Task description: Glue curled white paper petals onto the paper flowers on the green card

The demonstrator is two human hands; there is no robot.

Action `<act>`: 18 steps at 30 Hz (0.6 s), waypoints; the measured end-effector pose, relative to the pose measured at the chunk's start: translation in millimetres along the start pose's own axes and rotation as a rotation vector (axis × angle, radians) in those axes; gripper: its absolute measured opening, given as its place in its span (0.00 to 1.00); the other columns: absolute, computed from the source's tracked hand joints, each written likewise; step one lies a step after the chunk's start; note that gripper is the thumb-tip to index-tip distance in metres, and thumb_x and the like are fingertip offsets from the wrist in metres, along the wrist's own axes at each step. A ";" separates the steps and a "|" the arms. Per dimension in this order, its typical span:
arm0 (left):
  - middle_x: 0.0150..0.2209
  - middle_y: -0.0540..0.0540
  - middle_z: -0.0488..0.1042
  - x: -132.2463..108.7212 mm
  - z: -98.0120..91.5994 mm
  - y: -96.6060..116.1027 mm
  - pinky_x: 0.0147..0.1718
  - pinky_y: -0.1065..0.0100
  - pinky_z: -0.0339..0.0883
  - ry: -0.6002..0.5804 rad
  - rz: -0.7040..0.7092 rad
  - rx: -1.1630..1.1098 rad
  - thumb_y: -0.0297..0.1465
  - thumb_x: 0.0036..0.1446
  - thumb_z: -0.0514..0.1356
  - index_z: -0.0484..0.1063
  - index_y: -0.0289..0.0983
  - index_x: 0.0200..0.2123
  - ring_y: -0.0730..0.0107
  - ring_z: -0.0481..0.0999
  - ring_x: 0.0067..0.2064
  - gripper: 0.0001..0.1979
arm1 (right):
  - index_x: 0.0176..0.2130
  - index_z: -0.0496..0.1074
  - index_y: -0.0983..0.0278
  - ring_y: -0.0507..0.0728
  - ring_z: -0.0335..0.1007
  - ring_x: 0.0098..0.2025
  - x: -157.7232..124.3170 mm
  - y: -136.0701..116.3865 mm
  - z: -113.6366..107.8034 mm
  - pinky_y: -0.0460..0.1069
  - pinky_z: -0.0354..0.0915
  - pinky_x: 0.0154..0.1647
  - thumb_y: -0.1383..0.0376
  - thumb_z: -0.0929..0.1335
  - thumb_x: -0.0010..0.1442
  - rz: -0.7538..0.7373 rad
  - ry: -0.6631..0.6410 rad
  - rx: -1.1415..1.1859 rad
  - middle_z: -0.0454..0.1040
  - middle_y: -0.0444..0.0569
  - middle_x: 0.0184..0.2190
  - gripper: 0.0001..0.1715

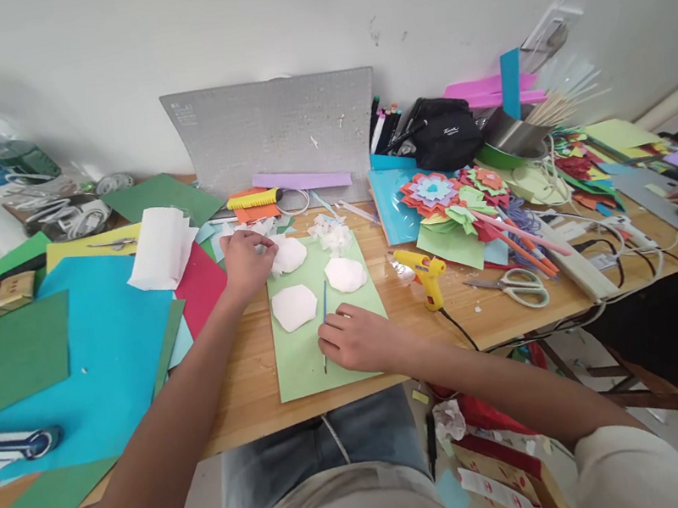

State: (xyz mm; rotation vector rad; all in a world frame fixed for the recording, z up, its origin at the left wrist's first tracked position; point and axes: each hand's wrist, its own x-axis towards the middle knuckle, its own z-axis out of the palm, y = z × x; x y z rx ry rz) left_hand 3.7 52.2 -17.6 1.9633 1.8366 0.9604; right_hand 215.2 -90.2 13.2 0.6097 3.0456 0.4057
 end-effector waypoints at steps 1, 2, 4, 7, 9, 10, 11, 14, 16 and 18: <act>0.43 0.42 0.74 -0.4 0.4 0.1 0.58 0.54 0.56 0.006 0.003 -0.001 0.33 0.53 0.62 0.79 0.39 0.30 0.51 0.64 0.54 0.06 | 0.33 0.70 0.65 0.55 0.64 0.34 -1.4 1.5 -2.1 0.52 0.52 0.32 0.73 0.60 0.67 -0.022 0.049 -0.018 0.71 0.49 0.30 0.14; 0.43 0.42 0.74 -0.8 0.9 0.0 0.58 0.54 0.57 0.012 0.005 -0.003 0.33 0.53 0.62 0.79 0.39 0.30 0.50 0.63 0.54 0.05 | 0.32 0.70 0.65 0.54 0.63 0.33 -3.4 3.2 -4.4 0.52 0.52 0.31 0.73 0.60 0.67 -0.039 0.109 -0.037 0.70 0.48 0.29 0.14; 0.44 0.42 0.74 -1.6 2.1 -0.5 0.57 0.54 0.57 0.019 0.009 -0.008 0.33 0.53 0.62 0.79 0.40 0.30 0.50 0.63 0.54 0.06 | 0.33 0.70 0.65 0.53 0.63 0.31 -8.9 8.3 -9.1 0.51 0.53 0.30 0.72 0.62 0.66 -0.036 0.241 -0.073 0.70 0.46 0.27 0.11; 0.44 0.42 0.73 -2.3 4.1 -1.8 0.57 0.54 0.57 0.021 0.023 -0.015 0.33 0.53 0.62 0.79 0.40 0.30 0.51 0.63 0.53 0.06 | 0.33 0.69 0.63 0.53 0.64 0.30 -15.3 22.2 -13.1 0.51 0.57 0.31 0.71 0.63 0.64 0.117 0.449 -0.043 0.70 0.45 0.25 0.08; 0.43 0.42 0.73 -2.4 5.1 -2.7 0.57 0.54 0.58 0.022 0.027 -0.020 0.33 0.53 0.62 0.79 0.40 0.30 0.51 0.63 0.53 0.06 | 0.34 0.68 0.62 0.53 0.66 0.29 -12.9 35.5 -11.9 0.50 0.61 0.31 0.71 0.64 0.63 0.308 0.648 0.070 0.71 0.44 0.26 0.05; 0.43 0.42 0.73 -2.5 5.4 -2.9 0.57 0.54 0.58 0.025 0.027 -0.021 0.33 0.53 0.62 0.79 0.40 0.31 0.51 0.63 0.53 0.06 | 0.35 0.67 0.61 0.53 0.68 0.29 -8.9 42.6 -9.8 0.49 0.63 0.31 0.70 0.64 0.62 0.418 0.756 0.150 0.72 0.45 0.27 0.05; 0.43 0.42 0.73 -2.5 5.4 -3.0 0.57 0.54 0.58 0.024 0.025 -0.021 0.33 0.53 0.62 0.79 0.40 0.31 0.51 0.63 0.53 0.06 | 0.36 0.67 0.61 0.53 0.69 0.29 -3.1 49.7 -6.7 0.49 0.65 0.31 0.70 0.64 0.62 0.527 0.857 0.239 0.73 0.45 0.28 0.04; 0.43 0.42 0.73 -2.6 4.3 -2.2 0.57 0.53 0.58 0.015 0.008 -0.011 0.33 0.53 0.61 0.79 0.40 0.31 0.50 0.63 0.53 0.06 | 0.36 0.68 0.61 0.52 0.74 0.29 20.4 66.9 6.2 0.48 0.69 0.32 0.67 0.63 0.63 0.764 1.027 0.504 0.76 0.45 0.31 0.04; 0.44 0.42 0.73 -2.8 3.0 -1.0 0.57 0.53 0.58 0.003 -0.004 0.000 0.33 0.53 0.61 0.79 0.40 0.31 0.50 0.63 0.53 0.06 | 0.35 0.69 0.61 0.53 0.76 0.29 35.9 72.8 15.1 0.48 0.71 0.32 0.65 0.64 0.63 0.808 1.046 0.631 0.77 0.46 0.31 0.05; 0.44 0.42 0.73 -2.9 2.0 0.2 0.57 0.53 0.58 -0.001 -0.011 0.009 0.33 0.53 0.61 0.79 0.40 0.31 0.50 0.63 0.53 0.06 | 0.35 0.70 0.61 0.53 0.77 0.30 47.5 74.5 22.1 0.48 0.72 0.33 0.64 0.64 0.62 0.798 1.043 0.694 0.77 0.46 0.31 0.06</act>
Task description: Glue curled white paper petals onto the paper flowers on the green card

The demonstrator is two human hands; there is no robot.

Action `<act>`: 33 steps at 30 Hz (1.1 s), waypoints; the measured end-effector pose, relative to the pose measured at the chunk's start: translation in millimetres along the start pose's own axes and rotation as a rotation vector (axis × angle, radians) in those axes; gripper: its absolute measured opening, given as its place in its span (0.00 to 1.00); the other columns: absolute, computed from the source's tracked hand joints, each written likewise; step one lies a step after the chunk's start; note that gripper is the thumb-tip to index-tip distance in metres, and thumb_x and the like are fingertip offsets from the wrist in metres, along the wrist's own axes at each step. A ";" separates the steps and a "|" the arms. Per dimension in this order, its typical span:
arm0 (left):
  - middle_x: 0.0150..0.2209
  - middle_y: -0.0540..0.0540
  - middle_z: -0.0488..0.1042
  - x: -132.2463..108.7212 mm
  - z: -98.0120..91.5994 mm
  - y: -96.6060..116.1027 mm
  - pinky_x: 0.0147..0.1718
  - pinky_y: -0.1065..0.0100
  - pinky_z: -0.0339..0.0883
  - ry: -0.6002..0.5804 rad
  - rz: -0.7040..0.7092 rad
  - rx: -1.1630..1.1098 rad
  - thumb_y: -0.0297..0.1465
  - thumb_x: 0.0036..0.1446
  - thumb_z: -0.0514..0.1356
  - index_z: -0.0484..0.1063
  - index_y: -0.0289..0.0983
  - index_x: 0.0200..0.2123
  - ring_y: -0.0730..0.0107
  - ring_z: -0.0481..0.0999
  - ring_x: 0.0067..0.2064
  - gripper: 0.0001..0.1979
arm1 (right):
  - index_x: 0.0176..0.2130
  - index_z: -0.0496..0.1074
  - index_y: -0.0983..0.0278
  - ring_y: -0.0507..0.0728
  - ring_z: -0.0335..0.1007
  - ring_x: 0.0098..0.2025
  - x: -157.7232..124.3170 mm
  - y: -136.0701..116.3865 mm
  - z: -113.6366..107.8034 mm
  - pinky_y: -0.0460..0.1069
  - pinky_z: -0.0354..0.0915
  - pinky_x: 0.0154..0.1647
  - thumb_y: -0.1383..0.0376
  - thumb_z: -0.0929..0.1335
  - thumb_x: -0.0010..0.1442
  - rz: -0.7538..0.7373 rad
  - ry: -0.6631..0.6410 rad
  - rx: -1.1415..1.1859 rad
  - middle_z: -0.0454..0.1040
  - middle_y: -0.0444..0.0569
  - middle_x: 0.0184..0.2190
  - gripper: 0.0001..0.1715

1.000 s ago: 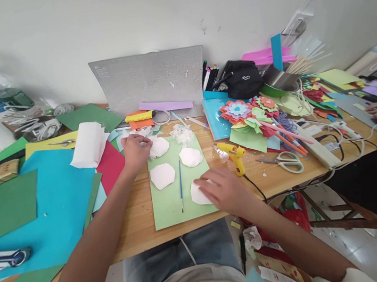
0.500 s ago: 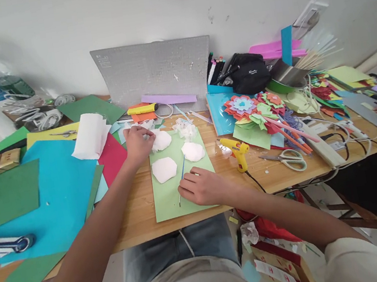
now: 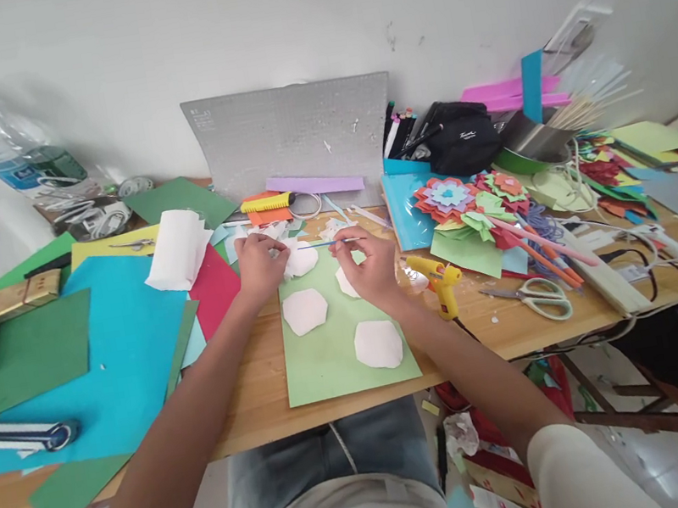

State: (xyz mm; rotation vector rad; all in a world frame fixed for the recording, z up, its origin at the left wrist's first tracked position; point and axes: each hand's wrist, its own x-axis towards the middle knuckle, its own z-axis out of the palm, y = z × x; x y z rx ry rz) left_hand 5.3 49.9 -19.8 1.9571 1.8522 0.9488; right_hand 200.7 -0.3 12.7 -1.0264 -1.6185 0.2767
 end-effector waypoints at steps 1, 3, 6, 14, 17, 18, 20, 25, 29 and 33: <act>0.44 0.42 0.73 -0.1 -0.2 0.5 0.57 0.53 0.58 0.001 -0.002 0.004 0.33 0.53 0.61 0.79 0.40 0.31 0.50 0.63 0.54 0.06 | 0.35 0.70 0.61 0.54 0.78 0.30 -0.2 1.0 4.6 0.48 0.72 0.33 0.64 0.64 0.61 0.000 -0.010 0.011 0.78 0.46 0.31 0.06; 0.43 0.42 0.73 -0.4 0.1 1.1 0.57 0.53 0.59 0.004 -0.002 0.007 0.33 0.54 0.61 0.80 0.40 0.32 0.50 0.63 0.53 0.07 | 0.35 0.70 0.61 0.54 0.78 0.30 -1.3 1.9 10.3 0.48 0.72 0.33 0.63 0.64 0.61 -0.002 -0.028 0.010 0.78 0.46 0.31 0.06; 0.42 0.42 0.73 -1.0 1.5 0.9 0.57 0.53 0.59 0.008 0.004 0.006 0.33 0.54 0.61 0.80 0.40 0.32 0.50 0.63 0.53 0.07 | 0.35 0.70 0.61 0.53 0.77 0.31 -2.2 2.8 14.0 0.48 0.72 0.34 0.63 0.64 0.61 -0.005 -0.050 -0.012 0.78 0.46 0.31 0.07; 0.41 0.40 0.74 -3.2 3.2 -0.2 0.55 0.54 0.60 0.003 0.017 0.013 0.33 0.55 0.61 0.80 0.38 0.34 0.49 0.64 0.51 0.08 | 0.36 0.70 0.61 0.53 0.76 0.31 -1.8 6.3 21.2 0.48 0.72 0.37 0.64 0.63 0.62 -0.050 -0.073 -0.068 0.78 0.47 0.32 0.07; 0.41 0.41 0.74 -3.6 2.8 0.2 0.55 0.55 0.61 0.007 0.020 0.012 0.33 0.55 0.61 0.80 0.38 0.34 0.50 0.64 0.51 0.09 | 0.36 0.70 0.61 0.53 0.76 0.31 -2.8 7.9 22.5 0.48 0.71 0.36 0.66 0.63 0.62 -0.099 -0.052 -0.085 0.78 0.47 0.32 0.07; 0.40 0.41 0.74 -3.7 2.7 0.3 0.55 0.55 0.61 0.008 0.024 0.014 0.33 0.55 0.60 0.80 0.39 0.34 0.50 0.64 0.51 0.09 | 0.36 0.70 0.61 0.53 0.76 0.31 -3.2 8.6 22.7 0.48 0.71 0.36 0.66 0.63 0.62 -0.110 -0.050 -0.090 0.78 0.47 0.32 0.07; 0.40 0.41 0.74 -3.8 2.5 0.5 0.55 0.54 0.61 0.008 0.035 0.021 0.33 0.55 0.60 0.80 0.39 0.34 0.50 0.65 0.51 0.09 | 0.36 0.70 0.61 0.53 0.76 0.31 -3.8 9.9 22.9 0.48 0.70 0.36 0.66 0.63 0.62 -0.120 -0.052 -0.097 0.78 0.47 0.32 0.06; 0.40 0.40 0.74 -3.9 1.8 0.6 0.54 0.54 0.61 0.016 0.040 0.024 0.32 0.55 0.59 0.80 0.38 0.34 0.50 0.65 0.51 0.10 | 0.36 0.69 0.61 0.53 0.75 0.31 -3.7 11.5 23.1 0.49 0.71 0.36 0.65 0.62 0.62 -0.097 -0.067 -0.125 0.78 0.47 0.32 0.07; 0.41 0.41 0.74 -3.3 2.1 -1.2 0.54 0.54 0.61 0.020 0.041 0.024 0.33 0.55 0.59 0.80 0.39 0.35 0.51 0.65 0.51 0.09 | 0.36 0.69 0.61 0.53 0.75 0.31 -3.3 8.9 22.6 0.49 0.71 0.36 0.66 0.62 0.62 -0.097 -0.046 -0.122 0.78 0.47 0.32 0.07; 0.41 0.41 0.74 -2.6 3.8 -2.8 0.54 0.55 0.61 0.014 0.046 0.033 0.32 0.56 0.59 0.80 0.40 0.35 0.51 0.65 0.51 0.10 | 0.36 0.69 0.60 0.54 0.75 0.32 -3.7 5.5 22.9 0.49 0.71 0.37 0.65 0.62 0.62 -0.118 -0.035 -0.125 0.78 0.47 0.32 0.07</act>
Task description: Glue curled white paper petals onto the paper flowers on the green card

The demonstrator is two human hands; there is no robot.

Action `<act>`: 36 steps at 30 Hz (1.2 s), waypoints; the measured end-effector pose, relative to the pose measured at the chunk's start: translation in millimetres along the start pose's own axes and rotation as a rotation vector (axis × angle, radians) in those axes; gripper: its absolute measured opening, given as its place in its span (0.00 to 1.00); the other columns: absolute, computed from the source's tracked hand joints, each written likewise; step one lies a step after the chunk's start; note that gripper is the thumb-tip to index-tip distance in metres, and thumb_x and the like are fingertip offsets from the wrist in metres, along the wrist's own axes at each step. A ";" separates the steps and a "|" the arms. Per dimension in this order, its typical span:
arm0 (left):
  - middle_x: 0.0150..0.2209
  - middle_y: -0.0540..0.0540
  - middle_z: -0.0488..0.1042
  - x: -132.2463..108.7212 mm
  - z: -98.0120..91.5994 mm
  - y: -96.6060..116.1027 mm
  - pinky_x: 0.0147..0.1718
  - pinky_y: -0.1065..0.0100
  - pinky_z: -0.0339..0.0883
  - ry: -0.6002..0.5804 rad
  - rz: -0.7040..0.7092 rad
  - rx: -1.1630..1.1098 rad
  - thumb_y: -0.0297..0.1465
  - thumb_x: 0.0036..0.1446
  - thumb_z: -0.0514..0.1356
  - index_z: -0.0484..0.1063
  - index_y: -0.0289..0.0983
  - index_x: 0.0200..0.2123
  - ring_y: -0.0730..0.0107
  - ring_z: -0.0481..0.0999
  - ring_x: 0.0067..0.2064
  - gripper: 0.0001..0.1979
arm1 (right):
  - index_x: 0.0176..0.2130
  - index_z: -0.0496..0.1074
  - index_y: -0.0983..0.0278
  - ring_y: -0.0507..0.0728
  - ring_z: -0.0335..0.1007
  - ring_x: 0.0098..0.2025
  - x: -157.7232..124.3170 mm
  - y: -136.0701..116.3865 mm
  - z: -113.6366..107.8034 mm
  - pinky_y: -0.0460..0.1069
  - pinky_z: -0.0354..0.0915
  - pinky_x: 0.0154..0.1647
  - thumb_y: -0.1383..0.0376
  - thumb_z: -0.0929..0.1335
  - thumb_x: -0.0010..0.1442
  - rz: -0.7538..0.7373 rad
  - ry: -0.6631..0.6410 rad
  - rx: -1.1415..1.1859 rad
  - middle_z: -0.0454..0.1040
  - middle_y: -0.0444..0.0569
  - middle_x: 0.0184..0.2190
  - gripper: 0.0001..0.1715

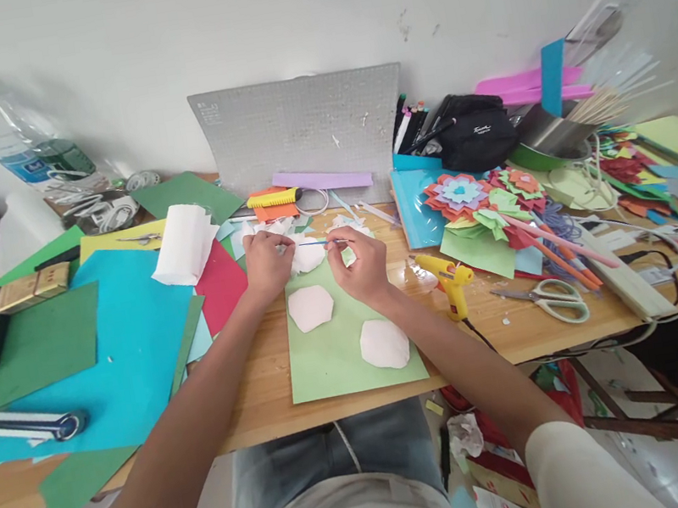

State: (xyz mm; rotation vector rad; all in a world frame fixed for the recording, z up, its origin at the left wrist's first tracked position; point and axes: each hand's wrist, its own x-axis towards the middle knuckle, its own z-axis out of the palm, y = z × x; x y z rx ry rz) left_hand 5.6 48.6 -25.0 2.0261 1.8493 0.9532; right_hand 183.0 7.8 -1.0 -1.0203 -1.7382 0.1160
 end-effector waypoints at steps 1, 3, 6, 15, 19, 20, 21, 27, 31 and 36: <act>0.41 0.41 0.74 0.0 0.3 0.0 0.54 0.55 0.61 -0.002 0.000 0.004 0.32 0.57 0.58 0.80 0.40 0.35 0.51 0.65 0.50 0.10 | 0.36 0.69 0.60 0.54 0.75 0.32 0.0 -0.2 0.5 0.49 0.71 0.36 0.66 0.62 0.62 -0.011 -0.002 0.003 0.77 0.47 0.32 0.07; 0.41 0.41 0.74 -0.1 0.7 0.4 0.54 0.55 0.60 -0.005 -0.003 0.008 0.33 0.57 0.58 0.80 0.40 0.36 0.51 0.65 0.50 0.10 | 0.36 0.69 0.60 0.54 0.74 0.32 -0.1 0.4 1.9 0.49 0.71 0.36 0.66 0.62 0.62 -0.031 0.001 0.011 0.77 0.47 0.32 0.07; 0.41 0.40 0.75 -0.7 0.4 1.5 0.54 0.55 0.60 -0.003 -0.007 0.001 0.34 0.58 0.57 0.80 0.39 0.37 0.51 0.64 0.51 0.11 | 0.36 0.69 0.60 0.53 0.75 0.31 0.3 2.7 4.0 0.48 0.71 0.35 0.67 0.62 0.61 -0.027 0.004 0.016 0.77 0.47 0.32 0.07; 0.41 0.41 0.76 -4.5 -3.3 3.0 0.54 0.54 0.61 0.008 -0.011 -0.043 0.34 0.57 0.57 0.81 0.39 0.37 0.50 0.65 0.50 0.12 | 0.35 0.68 0.60 0.53 0.75 0.29 3.6 1.4 2.9 0.49 0.72 0.35 0.65 0.62 0.61 0.124 0.022 0.050 0.77 0.45 0.30 0.06; 0.41 0.41 0.76 -4.0 -2.9 1.9 0.53 0.54 0.62 -0.002 -0.011 -0.016 0.34 0.54 0.59 0.81 0.40 0.36 0.50 0.66 0.50 0.10 | 0.36 0.68 0.60 0.53 0.75 0.29 3.0 3.1 3.9 0.49 0.72 0.35 0.65 0.62 0.61 0.120 0.026 0.051 0.77 0.45 0.30 0.06; 0.41 0.41 0.76 -3.6 -2.3 1.5 0.53 0.54 0.62 -0.002 -0.007 -0.012 0.33 0.54 0.59 0.81 0.40 0.36 0.49 0.66 0.50 0.10 | 0.36 0.68 0.60 0.53 0.75 0.29 2.8 3.6 4.2 0.49 0.72 0.35 0.65 0.62 0.61 0.120 0.021 0.049 0.77 0.45 0.30 0.06; 0.41 0.41 0.76 -3.3 -1.7 1.2 0.53 0.54 0.62 -0.002 -0.004 -0.009 0.33 0.55 0.59 0.80 0.40 0.36 0.49 0.66 0.50 0.10 | 0.36 0.68 0.60 0.53 0.75 0.29 2.6 4.1 4.4 0.49 0.72 0.35 0.64 0.62 0.61 0.121 0.017 0.048 0.77 0.45 0.30 0.06; 0.41 0.41 0.76 -2.3 -0.4 1.1 0.53 0.55 0.62 0.000 0.008 -0.012 0.32 0.55 0.59 0.80 0.39 0.36 0.50 0.66 0.50 0.10 | 0.36 0.68 0.60 0.53 0.75 0.30 1.5 2.8 4.4 0.49 0.72 0.35 0.65 0.62 0.61 0.097 0.028 0.065 0.77 0.45 0.30 0.06; 0.41 0.41 0.76 -3.0 -2.0 3.0 0.53 0.55 0.62 -0.010 0.000 -0.010 0.32 0.56 0.58 0.80 0.39 0.37 0.50 0.66 0.50 0.11 | 0.36 0.69 0.60 0.53 0.75 0.31 0.8 2.7 5.3 0.49 0.71 0.36 0.65 0.62 0.61 0.086 0.005 0.068 0.78 0.46 0.32 0.06; 0.41 0.42 0.76 -3.6 -3.5 4.5 0.54 0.55 0.61 -0.017 -0.005 -0.007 0.32 0.56 0.58 0.80 0.39 0.37 0.50 0.66 0.51 0.11 | 0.37 0.69 0.60 0.53 0.75 0.30 -0.1 5.4 7.2 0.48 0.71 0.36 0.65 0.62 0.61 0.113 -0.009 0.032 0.78 0.46 0.32 0.06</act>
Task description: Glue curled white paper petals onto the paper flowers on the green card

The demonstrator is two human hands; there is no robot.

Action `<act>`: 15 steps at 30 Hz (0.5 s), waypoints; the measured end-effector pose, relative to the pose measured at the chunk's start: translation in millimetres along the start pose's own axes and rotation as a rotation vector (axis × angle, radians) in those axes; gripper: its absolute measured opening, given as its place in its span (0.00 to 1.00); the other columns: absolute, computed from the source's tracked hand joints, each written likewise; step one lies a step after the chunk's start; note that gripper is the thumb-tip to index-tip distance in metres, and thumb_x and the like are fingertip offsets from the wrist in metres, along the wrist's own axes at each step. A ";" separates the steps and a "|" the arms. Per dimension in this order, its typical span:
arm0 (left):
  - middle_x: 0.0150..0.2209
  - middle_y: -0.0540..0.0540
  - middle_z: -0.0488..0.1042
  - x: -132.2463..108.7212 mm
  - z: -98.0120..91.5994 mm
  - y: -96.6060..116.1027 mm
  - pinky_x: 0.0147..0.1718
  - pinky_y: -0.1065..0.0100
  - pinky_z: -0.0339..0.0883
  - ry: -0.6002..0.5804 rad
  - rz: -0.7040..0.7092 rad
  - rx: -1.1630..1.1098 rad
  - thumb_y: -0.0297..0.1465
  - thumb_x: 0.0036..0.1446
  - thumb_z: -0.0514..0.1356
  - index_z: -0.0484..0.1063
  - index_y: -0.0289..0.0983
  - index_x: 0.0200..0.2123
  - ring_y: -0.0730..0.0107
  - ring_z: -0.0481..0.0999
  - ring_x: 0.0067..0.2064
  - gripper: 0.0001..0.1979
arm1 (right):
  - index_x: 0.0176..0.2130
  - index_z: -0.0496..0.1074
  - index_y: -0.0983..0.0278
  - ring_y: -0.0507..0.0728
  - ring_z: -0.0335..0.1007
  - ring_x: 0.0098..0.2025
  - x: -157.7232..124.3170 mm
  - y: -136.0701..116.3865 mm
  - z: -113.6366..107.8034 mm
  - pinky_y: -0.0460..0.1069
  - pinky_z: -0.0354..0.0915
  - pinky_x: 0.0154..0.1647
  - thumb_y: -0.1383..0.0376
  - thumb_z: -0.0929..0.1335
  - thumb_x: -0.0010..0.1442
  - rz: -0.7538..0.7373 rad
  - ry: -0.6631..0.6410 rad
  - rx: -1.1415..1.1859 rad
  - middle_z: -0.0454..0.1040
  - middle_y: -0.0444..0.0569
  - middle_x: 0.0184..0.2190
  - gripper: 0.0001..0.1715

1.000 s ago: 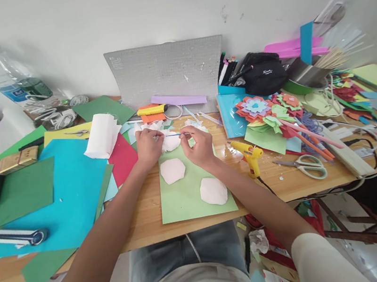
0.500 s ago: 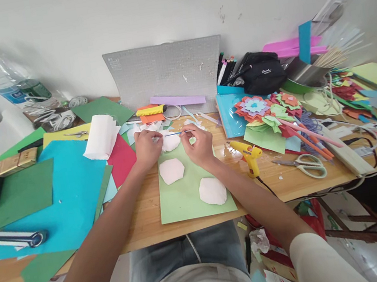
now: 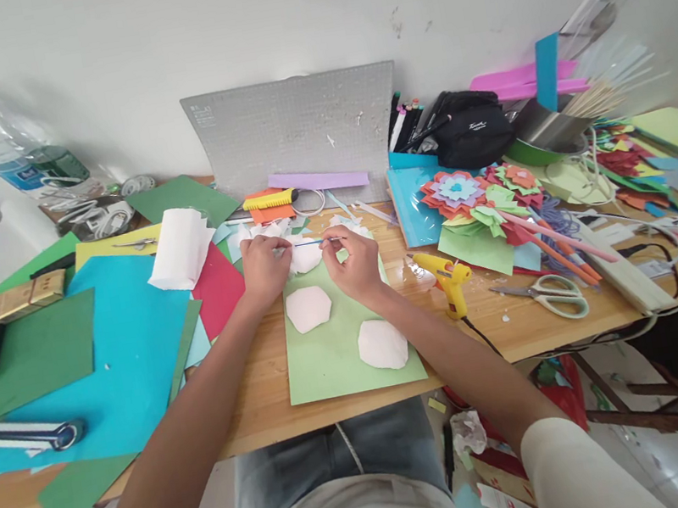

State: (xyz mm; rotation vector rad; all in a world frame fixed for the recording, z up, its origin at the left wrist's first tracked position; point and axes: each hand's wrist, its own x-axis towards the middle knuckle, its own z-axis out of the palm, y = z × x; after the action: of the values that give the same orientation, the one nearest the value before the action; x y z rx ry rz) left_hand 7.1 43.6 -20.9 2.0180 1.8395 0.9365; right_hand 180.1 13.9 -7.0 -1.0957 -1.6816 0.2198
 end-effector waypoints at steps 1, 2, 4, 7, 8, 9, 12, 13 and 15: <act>0.41 0.42 0.76 -0.2 -0.2 0.2 0.54 0.55 0.61 -0.001 0.000 -0.002 0.32 0.56 0.57 0.80 0.39 0.37 0.50 0.66 0.51 0.11 | 0.37 0.69 0.60 0.53 0.75 0.30 -0.1 0.3 0.2 0.48 0.71 0.36 0.65 0.62 0.61 0.004 -0.003 -0.004 0.78 0.46 0.32 0.06; 0.41 0.41 0.76 -0.4 -0.5 0.3 0.54 0.55 0.61 -0.001 0.002 -0.006 0.32 0.57 0.57 0.80 0.39 0.37 0.50 0.66 0.51 0.11 | 0.37 0.69 0.60 0.53 0.75 0.30 -0.1 0.5 0.3 0.48 0.71 0.36 0.65 0.62 0.61 0.009 -0.006 -0.005 0.78 0.46 0.32 0.06; 0.42 0.41 0.77 -1.3 -1.1 0.5 0.54 0.55 0.60 0.005 0.004 -0.018 0.33 0.58 0.56 0.80 0.38 0.37 0.51 0.66 0.50 0.12 | 0.36 0.69 0.61 0.53 0.75 0.30 0.0 0.3 0.3 0.48 0.70 0.35 0.65 0.62 0.61 0.014 -0.012 -0.004 0.78 0.46 0.32 0.07; 0.43 0.42 0.77 -3.0 -2.3 0.4 0.53 0.56 0.60 0.027 0.001 -0.049 0.32 0.61 0.53 0.79 0.39 0.38 0.52 0.65 0.51 0.14 | 0.36 0.69 0.61 0.52 0.74 0.29 0.5 -0.8 0.2 0.47 0.69 0.34 0.67 0.62 0.61 0.014 -0.003 -0.002 0.77 0.45 0.30 0.07; 0.43 0.43 0.77 -3.5 -2.8 0.3 0.53 0.56 0.60 0.034 0.003 -0.061 0.31 0.61 0.53 0.78 0.39 0.38 0.53 0.65 0.51 0.13 | 0.35 0.69 0.61 0.52 0.74 0.29 0.7 -1.2 0.1 0.47 0.68 0.34 0.67 0.62 0.60 0.015 0.000 -0.002 0.77 0.45 0.30 0.07; 0.43 0.43 0.78 -4.0 -3.2 0.1 0.53 0.56 0.60 0.041 0.005 -0.070 0.31 0.60 0.53 0.78 0.39 0.39 0.53 0.65 0.51 0.13 | 0.35 0.69 0.61 0.52 0.73 0.28 1.0 -1.5 0.1 0.47 0.68 0.34 0.67 0.62 0.60 0.018 0.001 -0.004 0.76 0.44 0.29 0.07; 0.43 0.44 0.78 -4.6 -4.7 -0.2 0.53 0.57 0.59 0.051 0.015 -0.067 0.29 0.59 0.53 0.76 0.39 0.41 0.54 0.66 0.50 0.12 | 0.35 0.69 0.61 0.52 0.72 0.28 1.5 -2.0 0.1 0.46 0.67 0.34 0.68 0.62 0.60 0.036 -0.011 -0.020 0.75 0.44 0.28 0.07; 0.43 0.44 0.78 -4.6 -5.3 -0.1 0.53 0.57 0.59 0.050 0.018 -0.059 0.29 0.59 0.53 0.76 0.39 0.42 0.55 0.67 0.50 0.13 | 0.35 0.69 0.61 0.52 0.72 0.28 1.6 -1.9 0.1 0.46 0.67 0.34 0.68 0.62 0.59 0.040 -0.015 -0.025 0.75 0.44 0.29 0.07; 0.42 0.45 0.78 -4.5 -6.5 0.2 0.53 0.57 0.59 0.049 0.025 -0.043 0.28 0.59 0.53 0.75 0.40 0.42 0.56 0.68 0.48 0.13 | 0.34 0.69 0.61 0.52 0.72 0.28 1.8 -1.5 0.4 0.46 0.66 0.34 0.68 0.61 0.59 0.045 -0.017 -0.030 0.75 0.44 0.29 0.07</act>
State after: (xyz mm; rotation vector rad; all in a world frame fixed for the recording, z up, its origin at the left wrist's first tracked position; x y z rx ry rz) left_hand 3.3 37.7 -17.1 2.0143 1.8070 1.0315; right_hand 178.9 14.5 -5.1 -1.1578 -1.6817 0.2340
